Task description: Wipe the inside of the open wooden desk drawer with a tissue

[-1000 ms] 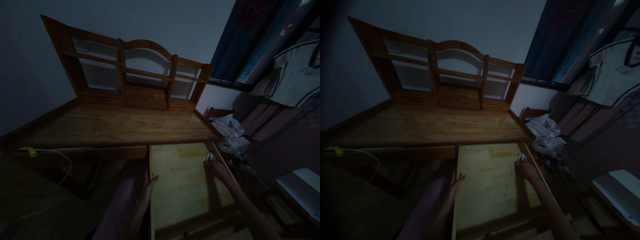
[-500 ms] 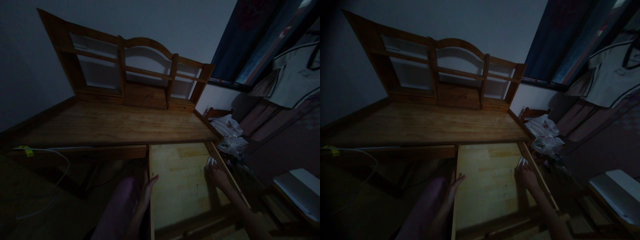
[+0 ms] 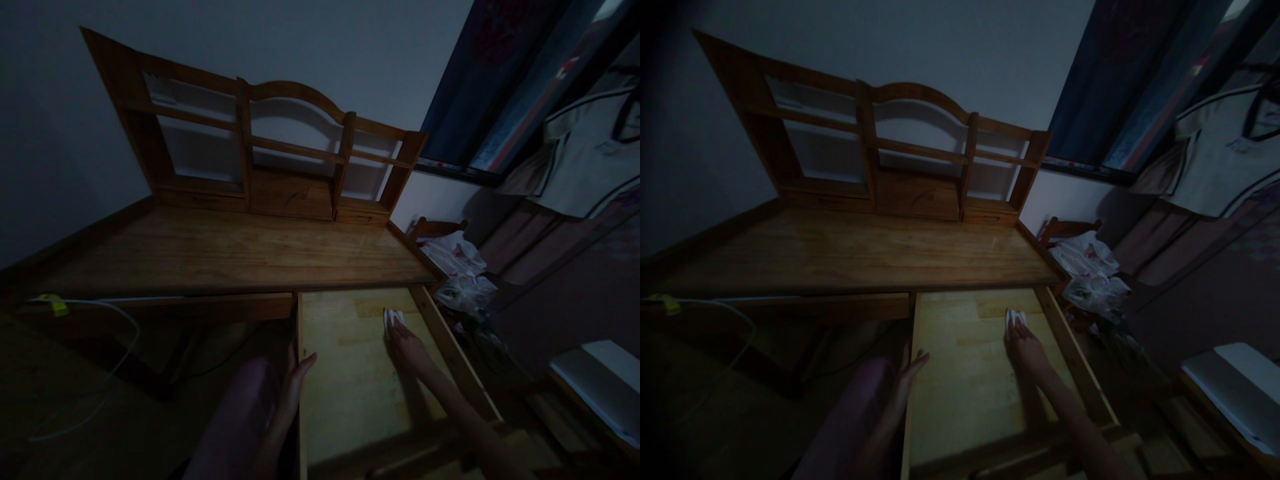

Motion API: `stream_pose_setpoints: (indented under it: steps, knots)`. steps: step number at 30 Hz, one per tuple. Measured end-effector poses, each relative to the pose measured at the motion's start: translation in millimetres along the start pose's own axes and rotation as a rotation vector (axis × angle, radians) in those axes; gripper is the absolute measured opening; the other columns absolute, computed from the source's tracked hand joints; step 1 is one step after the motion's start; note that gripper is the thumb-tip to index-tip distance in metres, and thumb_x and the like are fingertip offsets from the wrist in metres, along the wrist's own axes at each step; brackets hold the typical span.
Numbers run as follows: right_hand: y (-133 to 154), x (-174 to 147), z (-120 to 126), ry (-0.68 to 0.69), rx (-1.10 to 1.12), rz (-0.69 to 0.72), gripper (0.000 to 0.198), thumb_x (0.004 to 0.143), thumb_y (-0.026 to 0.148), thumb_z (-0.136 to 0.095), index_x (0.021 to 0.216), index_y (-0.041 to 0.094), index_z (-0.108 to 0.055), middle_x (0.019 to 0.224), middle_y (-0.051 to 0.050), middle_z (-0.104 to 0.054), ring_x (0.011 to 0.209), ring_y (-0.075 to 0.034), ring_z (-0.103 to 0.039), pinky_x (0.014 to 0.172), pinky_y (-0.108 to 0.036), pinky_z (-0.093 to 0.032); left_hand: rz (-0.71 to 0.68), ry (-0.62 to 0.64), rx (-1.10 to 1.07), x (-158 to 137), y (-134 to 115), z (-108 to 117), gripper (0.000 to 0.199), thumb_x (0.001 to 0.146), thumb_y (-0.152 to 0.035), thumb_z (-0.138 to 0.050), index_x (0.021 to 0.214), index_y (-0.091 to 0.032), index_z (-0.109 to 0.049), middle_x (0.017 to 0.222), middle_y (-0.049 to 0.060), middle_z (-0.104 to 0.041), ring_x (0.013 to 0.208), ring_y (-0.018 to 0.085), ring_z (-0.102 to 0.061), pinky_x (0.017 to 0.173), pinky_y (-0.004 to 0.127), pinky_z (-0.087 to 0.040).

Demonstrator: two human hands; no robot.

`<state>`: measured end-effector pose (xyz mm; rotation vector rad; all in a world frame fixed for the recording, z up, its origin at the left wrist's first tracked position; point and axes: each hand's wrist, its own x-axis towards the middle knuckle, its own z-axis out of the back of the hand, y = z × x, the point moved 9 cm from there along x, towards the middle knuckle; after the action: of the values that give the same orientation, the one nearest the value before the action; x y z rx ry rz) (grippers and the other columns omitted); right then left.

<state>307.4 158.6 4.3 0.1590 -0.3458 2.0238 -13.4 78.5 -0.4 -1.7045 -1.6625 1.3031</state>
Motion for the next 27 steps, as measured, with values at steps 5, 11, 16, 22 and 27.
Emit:
stream_pose_setpoints:
  steps: [5, 11, 16, 22, 27]
  knots:
    - [63.0, 46.6, 11.6, -0.011, 0.093, 0.119, 0.078, 0.081, 0.005, -0.040, 0.155, 0.007, -0.015, 0.154, -0.018, -0.036, 0.144, -0.027, -0.031, 0.114, -0.044, -0.039, -0.004, 0.004, 0.005, -1.4, -0.8, -0.8, 0.067, 0.070, -0.033, -0.072, 0.134, -0.025, -0.052, 0.116, 0.009, -0.071, 0.112, 0.034, -0.064, 0.091, 0.041, -0.053]
    - [105.4, 99.0, 25.1, -0.015, 0.131, 0.141, 0.064, 0.091, 0.014, -0.039, 0.152, 0.001, -0.024, 0.149, -0.024, -0.040, 0.142, -0.028, -0.035, 0.114, -0.044, -0.038, -0.017, 0.004, 0.003, -3.2, -3.9, -2.0, 0.065, 0.070, -0.032, -0.072, 0.132, -0.027, -0.054, 0.117, 0.008, -0.071, 0.112, 0.034, -0.064, 0.091, 0.042, -0.053]
    - [133.6, 127.5, 21.6, 0.006, 0.141, 0.159, 0.061, 0.092, 0.018, -0.039, 0.148, -0.003, -0.029, 0.148, -0.025, -0.041, 0.143, -0.029, -0.033, 0.116, -0.045, -0.033, -0.016, -0.008, 0.009, -4.7, -5.4, -2.4, 0.068, 0.069, -0.033, -0.073, 0.134, -0.026, -0.052, 0.115, 0.007, -0.071, 0.110, 0.033, -0.066, 0.093, 0.041, -0.052]
    - [168.9, 142.7, 16.7, -0.061, 0.238, 0.213, 0.064, 0.092, 0.018, -0.040, 0.151, -0.001, -0.023, 0.150, -0.026, -0.038, 0.143, -0.031, -0.030, 0.114, -0.049, -0.034, 0.000, -0.026, 0.034, -3.6, -3.9, -1.1, 0.063, 0.070, -0.029, -0.072, 0.131, -0.026, -0.055, 0.113, 0.007, -0.071, 0.112, 0.035, -0.064, 0.093, 0.041, -0.052]
    - [188.0, 146.0, 19.8, -0.087, 0.266, 0.261, 0.068, 0.091, 0.016, -0.043, 0.153, 0.003, -0.017, 0.153, -0.025, -0.034, 0.144, -0.031, -0.028, 0.115, -0.049, -0.031, 0.002, -0.029, 0.048, -3.2, -4.8, -2.2, 0.063, 0.070, -0.028, -0.072, 0.131, -0.027, -0.055, 0.113, 0.006, -0.071, 0.113, 0.035, -0.064, 0.095, 0.040, -0.052]
